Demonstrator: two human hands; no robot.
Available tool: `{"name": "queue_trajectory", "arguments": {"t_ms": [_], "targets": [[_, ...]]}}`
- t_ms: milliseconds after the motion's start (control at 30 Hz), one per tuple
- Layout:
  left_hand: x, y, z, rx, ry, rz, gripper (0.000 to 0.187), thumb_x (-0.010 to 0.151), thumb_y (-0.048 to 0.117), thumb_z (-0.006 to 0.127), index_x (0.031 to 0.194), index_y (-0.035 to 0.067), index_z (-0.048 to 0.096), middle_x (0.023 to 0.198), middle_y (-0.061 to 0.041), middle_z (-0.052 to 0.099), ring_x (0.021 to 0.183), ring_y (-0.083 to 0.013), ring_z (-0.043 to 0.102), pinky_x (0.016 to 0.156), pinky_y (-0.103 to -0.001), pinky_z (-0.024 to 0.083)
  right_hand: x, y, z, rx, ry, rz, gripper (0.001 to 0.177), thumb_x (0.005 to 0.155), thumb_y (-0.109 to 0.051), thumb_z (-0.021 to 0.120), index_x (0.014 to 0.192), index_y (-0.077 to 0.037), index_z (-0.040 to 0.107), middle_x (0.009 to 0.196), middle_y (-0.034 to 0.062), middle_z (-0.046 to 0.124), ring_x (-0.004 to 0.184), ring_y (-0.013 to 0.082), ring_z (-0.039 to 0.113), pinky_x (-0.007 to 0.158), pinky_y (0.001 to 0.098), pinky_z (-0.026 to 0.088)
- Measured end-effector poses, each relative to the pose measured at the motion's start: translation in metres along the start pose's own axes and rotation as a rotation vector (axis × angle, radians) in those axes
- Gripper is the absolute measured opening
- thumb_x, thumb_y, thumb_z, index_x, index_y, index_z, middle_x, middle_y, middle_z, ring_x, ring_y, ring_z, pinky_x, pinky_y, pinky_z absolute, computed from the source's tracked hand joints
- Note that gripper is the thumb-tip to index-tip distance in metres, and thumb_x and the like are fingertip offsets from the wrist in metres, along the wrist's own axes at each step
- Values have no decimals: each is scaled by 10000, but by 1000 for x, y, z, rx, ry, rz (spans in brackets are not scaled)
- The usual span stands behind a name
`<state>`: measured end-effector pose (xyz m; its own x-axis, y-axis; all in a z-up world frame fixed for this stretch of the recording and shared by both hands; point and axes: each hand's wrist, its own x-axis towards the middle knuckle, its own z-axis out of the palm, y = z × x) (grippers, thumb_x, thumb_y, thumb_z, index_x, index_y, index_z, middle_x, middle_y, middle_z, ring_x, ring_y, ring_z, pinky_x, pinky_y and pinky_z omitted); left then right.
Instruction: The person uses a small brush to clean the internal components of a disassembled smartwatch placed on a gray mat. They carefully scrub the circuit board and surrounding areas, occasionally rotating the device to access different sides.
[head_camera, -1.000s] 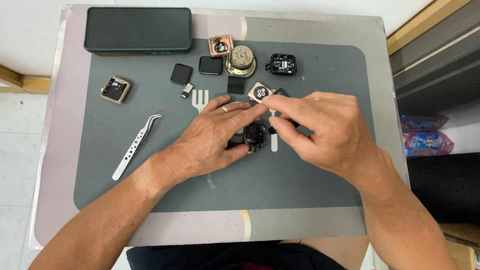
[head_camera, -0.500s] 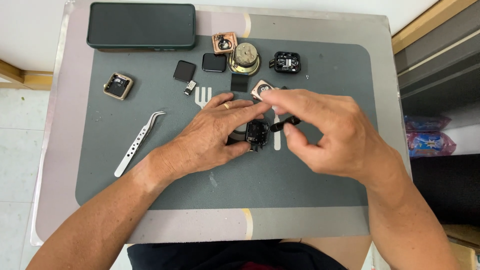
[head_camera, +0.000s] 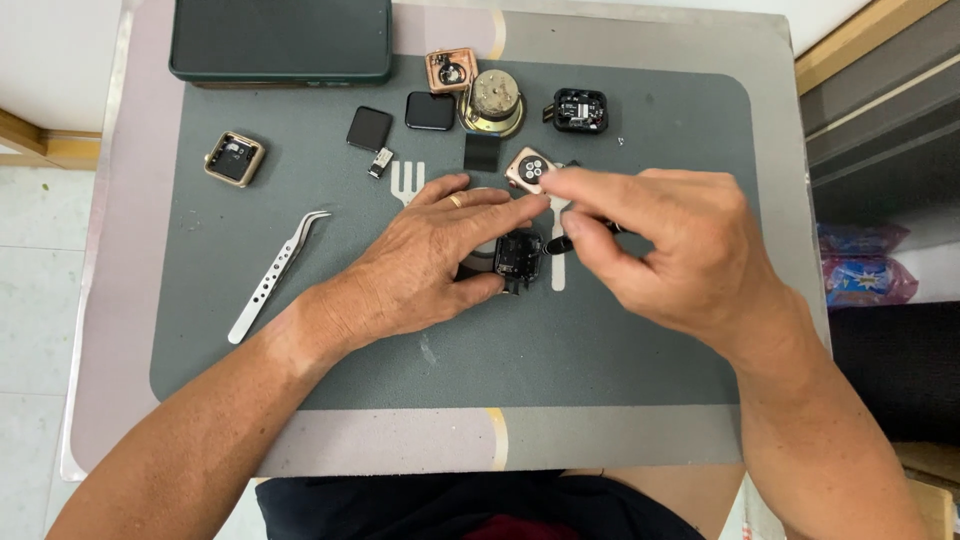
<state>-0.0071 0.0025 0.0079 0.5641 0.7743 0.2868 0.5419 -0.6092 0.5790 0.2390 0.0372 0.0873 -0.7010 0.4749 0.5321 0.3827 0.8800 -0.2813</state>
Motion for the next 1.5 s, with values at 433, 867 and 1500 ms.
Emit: {"name": "queue_trajectory", "arguments": {"t_ms": [433, 867, 1500], "targets": [[1, -1, 0, 0, -12, -22, 861, 806, 175, 840, 1545, 175, 398, 1407, -49, 666, 1372, -294, 552, 1213, -516, 268, 8, -6, -13, 53, -81, -10, 360, 973, 126, 664, 1319, 24, 660, 1041, 106, 789, 855, 201, 761, 796, 335, 614], [3, 1, 1, 15, -11, -23, 833, 814, 196, 843, 1531, 135, 423, 1364, -63, 678, 1371, -269, 542, 1214, -511, 264, 5, 1, -8, 123, -85, -9, 456, 927, 142, 673, 1359, 11, 609, 1084, 90, 761, 901, 206, 757, 829, 334, 630], [4, 9, 1, 135, 10, 65, 747, 849, 161, 775, 1519, 117, 450, 1349, -136, 644, 1319, -270, 574, 1153, -544, 327, 4, 1, -12, 155, -105, -36, 520, 917, 136, 645, 1408, -19, 575, 1329, 148, 725, 1166, 283, 760, 987, 378, 630]]}}
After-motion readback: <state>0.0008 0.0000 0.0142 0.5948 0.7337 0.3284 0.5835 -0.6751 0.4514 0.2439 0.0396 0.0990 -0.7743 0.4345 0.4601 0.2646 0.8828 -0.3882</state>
